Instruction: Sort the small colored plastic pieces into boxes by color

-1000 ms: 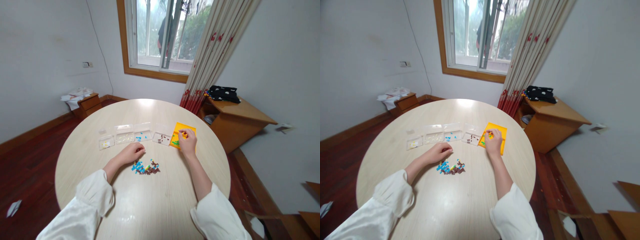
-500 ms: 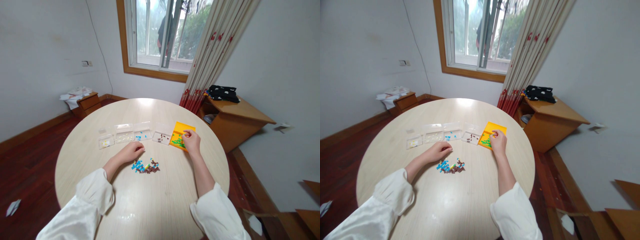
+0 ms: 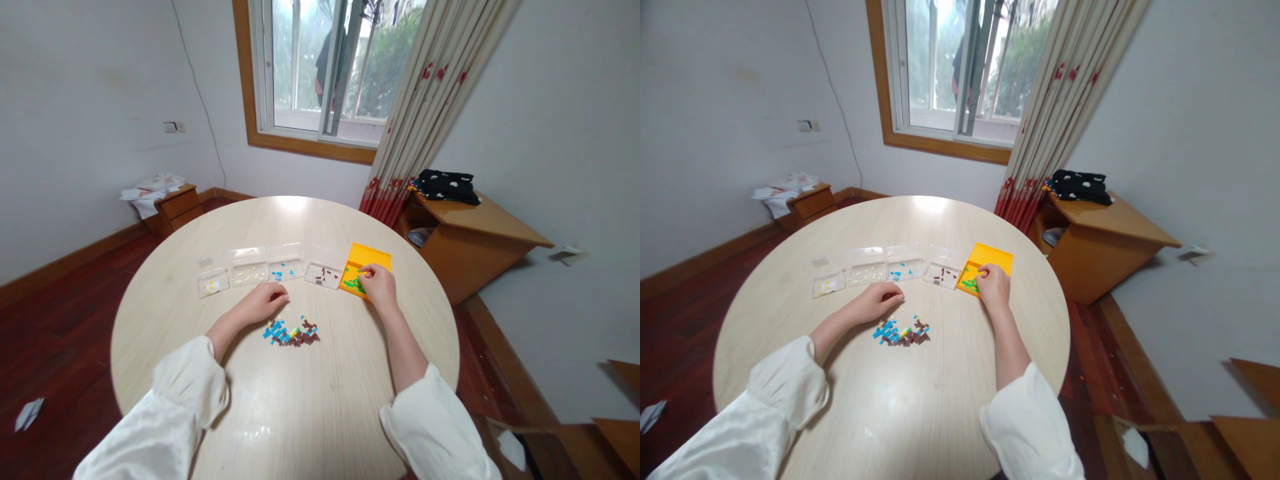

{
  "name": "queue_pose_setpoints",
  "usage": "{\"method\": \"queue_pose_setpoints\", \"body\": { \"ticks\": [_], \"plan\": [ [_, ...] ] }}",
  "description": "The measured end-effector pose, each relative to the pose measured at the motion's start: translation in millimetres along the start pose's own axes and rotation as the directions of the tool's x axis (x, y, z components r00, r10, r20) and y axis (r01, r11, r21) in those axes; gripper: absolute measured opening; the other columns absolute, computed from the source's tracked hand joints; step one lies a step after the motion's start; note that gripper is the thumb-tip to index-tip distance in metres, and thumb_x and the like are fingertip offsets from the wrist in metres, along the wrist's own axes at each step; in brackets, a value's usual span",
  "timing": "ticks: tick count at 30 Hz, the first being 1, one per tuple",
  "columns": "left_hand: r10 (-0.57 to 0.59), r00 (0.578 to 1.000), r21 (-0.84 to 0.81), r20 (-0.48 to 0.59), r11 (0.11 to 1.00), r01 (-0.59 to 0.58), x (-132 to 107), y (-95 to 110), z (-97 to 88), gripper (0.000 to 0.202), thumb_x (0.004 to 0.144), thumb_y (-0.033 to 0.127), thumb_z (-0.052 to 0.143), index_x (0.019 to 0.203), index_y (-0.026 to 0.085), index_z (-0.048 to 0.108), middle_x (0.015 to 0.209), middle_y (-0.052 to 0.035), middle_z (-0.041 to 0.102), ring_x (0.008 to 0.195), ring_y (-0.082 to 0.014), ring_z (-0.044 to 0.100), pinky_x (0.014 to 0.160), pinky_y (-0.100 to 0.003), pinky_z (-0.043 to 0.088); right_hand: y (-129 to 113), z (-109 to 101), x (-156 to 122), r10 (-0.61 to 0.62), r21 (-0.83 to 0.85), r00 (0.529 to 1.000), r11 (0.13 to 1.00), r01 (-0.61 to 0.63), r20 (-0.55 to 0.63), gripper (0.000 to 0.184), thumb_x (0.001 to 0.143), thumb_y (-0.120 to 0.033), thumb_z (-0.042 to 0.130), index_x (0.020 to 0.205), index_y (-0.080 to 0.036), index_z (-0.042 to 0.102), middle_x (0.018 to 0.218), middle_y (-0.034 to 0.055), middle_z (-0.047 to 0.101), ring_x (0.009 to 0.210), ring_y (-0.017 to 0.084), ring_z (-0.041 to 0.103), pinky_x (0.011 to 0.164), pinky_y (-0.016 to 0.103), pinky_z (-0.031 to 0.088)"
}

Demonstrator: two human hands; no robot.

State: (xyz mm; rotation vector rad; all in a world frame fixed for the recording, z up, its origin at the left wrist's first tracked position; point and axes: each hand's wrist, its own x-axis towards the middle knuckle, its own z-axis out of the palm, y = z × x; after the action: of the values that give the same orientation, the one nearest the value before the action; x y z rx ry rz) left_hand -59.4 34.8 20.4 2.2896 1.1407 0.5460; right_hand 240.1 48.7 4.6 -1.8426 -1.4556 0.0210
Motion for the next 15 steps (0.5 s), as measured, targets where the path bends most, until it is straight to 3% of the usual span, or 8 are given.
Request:
{"method": "queue_pose_setpoints", "body": {
  "ticks": [6, 10, 12, 15],
  "plan": [
    [-0.009, 1.0, -0.044, 0.003, 0.999, 0.009, -2, 1, -1.4, 0.023, 0.081, 0.03, 0.049, 0.079, 0.014, 0.065, 0.072, -0.0042, 0.062, 0.068, -0.0146, 0.054, 0.064, -0.026, 0.041, -4, -4, 1, -0.011, -0.016, 1.0, 1.0, 0.011, 0.022, 0.017, 0.067, -0.026, 0.054, 0.073, -0.016, 0.066, 0.07, 0.0034, 0.064, 0.063, 0.016, 0.055, 0.064, 0.028, 0.04],
    [-0.024, 0.998, -0.091, 0.053, 0.995, 0.029, -2, -1, -1.9, 0.02, 0.074, 0.029, 0.057, 0.083, 0.013, 0.064, 0.065, 0.0002, 0.054, 0.061, -0.0123, 0.049, 0.06, -0.024, 0.039, -26, -12, -4, -0.097, 0.178, 0.99, 0.981, 0.077, 0.106, 0.018, 0.071, -0.027, 0.052, 0.072, -0.014, 0.065, 0.065, 0.0028, 0.061, 0.061, 0.015, 0.053, 0.061, 0.027, 0.04],
    [-0.031, 0.998, -0.107, 0.063, 0.994, 0.037, -2, -2, -1.5, 0.02, 0.073, 0.028, 0.058, 0.084, 0.012, 0.065, 0.064, 0.0009, 0.052, 0.06, -0.0117, 0.047, 0.06, -0.024, 0.038, -44, -16, -12, -0.215, 0.317, 0.939, 0.94, 0.125, 0.267, 0.019, 0.073, -0.027, 0.053, 0.074, -0.014, 0.066, 0.063, 0.002, 0.06, 0.061, 0.014, 0.053, 0.06, 0.026, 0.04],
    [-0.04, 0.998, -0.111, 0.058, 0.993, 0.046, -1, -3, -0.5, 0.019, 0.074, 0.027, 0.057, 0.084, 0.012, 0.065, 0.063, 0.0013, 0.05, 0.06, -0.0115, 0.046, 0.059, -0.024, 0.038, -71, -15, -32, -0.38, 0.439, 0.778, 0.886, 0.15, 0.501, 0.015, 0.073, -0.021, 0.055, 0.073, -0.014, 0.067, 0.068, 0.0028, 0.062, 0.064, 0.013, 0.054, 0.061, 0.024, 0.041]
  ]
}}
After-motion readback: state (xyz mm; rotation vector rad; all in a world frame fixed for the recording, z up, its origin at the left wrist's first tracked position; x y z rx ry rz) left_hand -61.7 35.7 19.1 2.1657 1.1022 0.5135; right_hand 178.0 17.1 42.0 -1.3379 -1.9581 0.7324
